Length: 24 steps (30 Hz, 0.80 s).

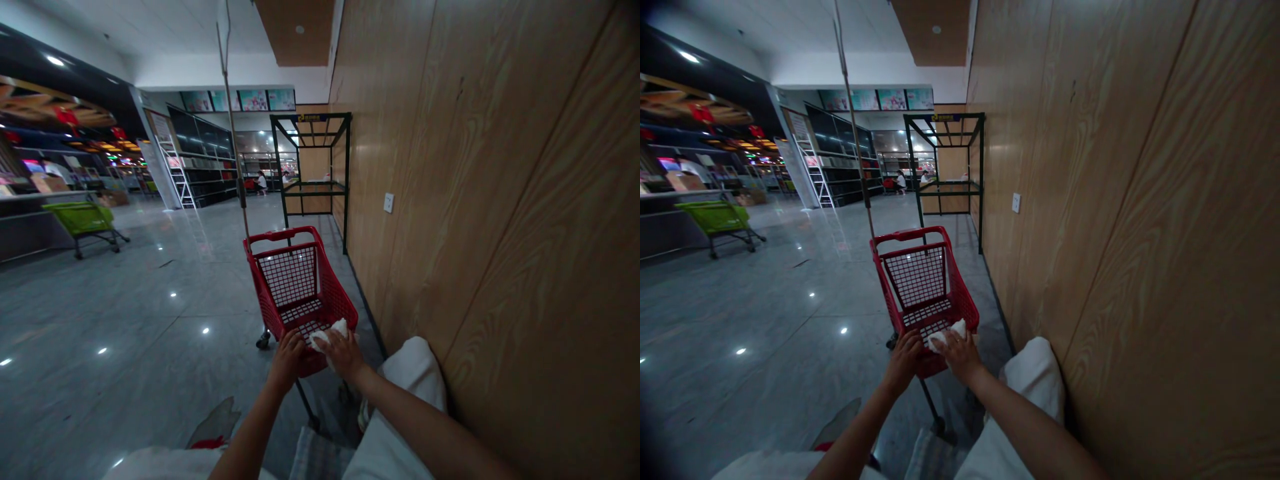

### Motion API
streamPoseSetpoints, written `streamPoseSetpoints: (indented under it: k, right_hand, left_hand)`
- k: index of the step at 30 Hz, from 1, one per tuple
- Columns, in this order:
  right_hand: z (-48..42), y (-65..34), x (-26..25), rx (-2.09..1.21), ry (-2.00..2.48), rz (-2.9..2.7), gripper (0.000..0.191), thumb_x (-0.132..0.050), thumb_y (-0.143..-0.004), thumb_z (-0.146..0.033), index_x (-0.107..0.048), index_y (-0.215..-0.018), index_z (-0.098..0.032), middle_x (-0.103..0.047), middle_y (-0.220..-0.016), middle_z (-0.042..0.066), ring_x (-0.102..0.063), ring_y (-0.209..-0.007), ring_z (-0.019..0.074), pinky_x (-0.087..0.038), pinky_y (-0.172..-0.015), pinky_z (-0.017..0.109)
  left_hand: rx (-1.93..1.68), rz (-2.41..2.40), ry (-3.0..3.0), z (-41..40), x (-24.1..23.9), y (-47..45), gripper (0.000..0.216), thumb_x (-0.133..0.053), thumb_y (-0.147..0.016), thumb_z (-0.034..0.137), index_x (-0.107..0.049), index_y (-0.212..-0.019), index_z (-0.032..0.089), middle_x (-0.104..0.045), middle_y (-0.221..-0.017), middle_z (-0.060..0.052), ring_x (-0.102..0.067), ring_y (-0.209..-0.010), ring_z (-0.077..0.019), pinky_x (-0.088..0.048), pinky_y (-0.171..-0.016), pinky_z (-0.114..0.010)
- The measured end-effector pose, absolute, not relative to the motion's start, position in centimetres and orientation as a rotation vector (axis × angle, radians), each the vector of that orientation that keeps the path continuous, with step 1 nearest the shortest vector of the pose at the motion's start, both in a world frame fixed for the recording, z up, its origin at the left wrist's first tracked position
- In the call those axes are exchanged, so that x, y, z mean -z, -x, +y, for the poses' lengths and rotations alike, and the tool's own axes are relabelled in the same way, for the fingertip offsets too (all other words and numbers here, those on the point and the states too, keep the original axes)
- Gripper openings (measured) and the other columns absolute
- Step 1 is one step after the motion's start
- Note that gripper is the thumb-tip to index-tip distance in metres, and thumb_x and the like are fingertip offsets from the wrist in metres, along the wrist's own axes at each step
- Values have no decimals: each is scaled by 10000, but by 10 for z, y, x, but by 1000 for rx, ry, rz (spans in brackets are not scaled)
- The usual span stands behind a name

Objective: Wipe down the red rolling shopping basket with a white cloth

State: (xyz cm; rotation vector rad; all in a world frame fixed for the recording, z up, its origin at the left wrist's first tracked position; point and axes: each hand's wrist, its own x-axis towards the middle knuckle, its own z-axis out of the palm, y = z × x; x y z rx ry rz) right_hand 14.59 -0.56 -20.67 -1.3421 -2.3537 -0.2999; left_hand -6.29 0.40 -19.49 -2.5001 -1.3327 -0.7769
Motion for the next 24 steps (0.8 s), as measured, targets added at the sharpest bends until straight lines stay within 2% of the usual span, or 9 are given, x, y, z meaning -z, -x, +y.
streamPoseSetpoints:
  k: [4, 8, 14, 19, 24]
  right_hand:
    - [4, -179, 193, 308, 1441, -2348, 495, -403, -920, -108, -486, -1344, -348, -561, -1304, 57, -475, -1197, 241, -305, -1037, 501]
    - [0, -156, 176, 191, 1615, -2285, 445, -393, -924, -125, -526, -1307, -309, -574, -1262, 76, -494, -1156, 242, -275, -1051, 511]
    - [-1, -112, 180, 149, 1508, -2352, 432, -406, -932, -163, -479, -1338, -292, -566, -1285, 95, -487, -1176, 264, -287, -1020, 553]
    - [26, -149, 186, 179, 1422, -2395, 473, -456, -897, -176, -468, -1353, -300, -530, -1343, 84, -456, -1234, 253, -374, -970, 457]
    - [48, -188, 182, 173, 1537, -2385, 580, -482, -805, -109, -480, -1358, -282, -496, -1387, 77, -416, -1284, 239, -353, -1015, 428]
  left_hand:
    - [727, -1375, 2494, 1, 189, 59, 149, -578, -820, 211, -617, -964, 213, -639, -1127, -75, -482, -1237, -267, -309, -1116, -531]
    - [721, -1447, 2449, 2, 187, 46, 211, -549, -824, 172, -605, -1022, 218, -632, -1141, -69, -462, -1256, -263, -249, -1138, -552]
    - [726, -1473, 2452, 16, 189, 44, 238, -517, -851, 192, -602, -1072, 198, -627, -1140, -84, -495, -1204, -244, -290, -1118, -531]
    - [657, -1472, 2483, 29, 184, 58, 209, -580, -816, 209, -620, -1021, 220, -626, -1160, -72, -451, -1261, -260, -221, -1140, -572]
    - [609, -1480, 2481, 34, 178, 65, 203, -593, -802, 197, -616, -1001, 229, -623, -1183, -70, -412, -1313, -262, -218, -1141, -568]
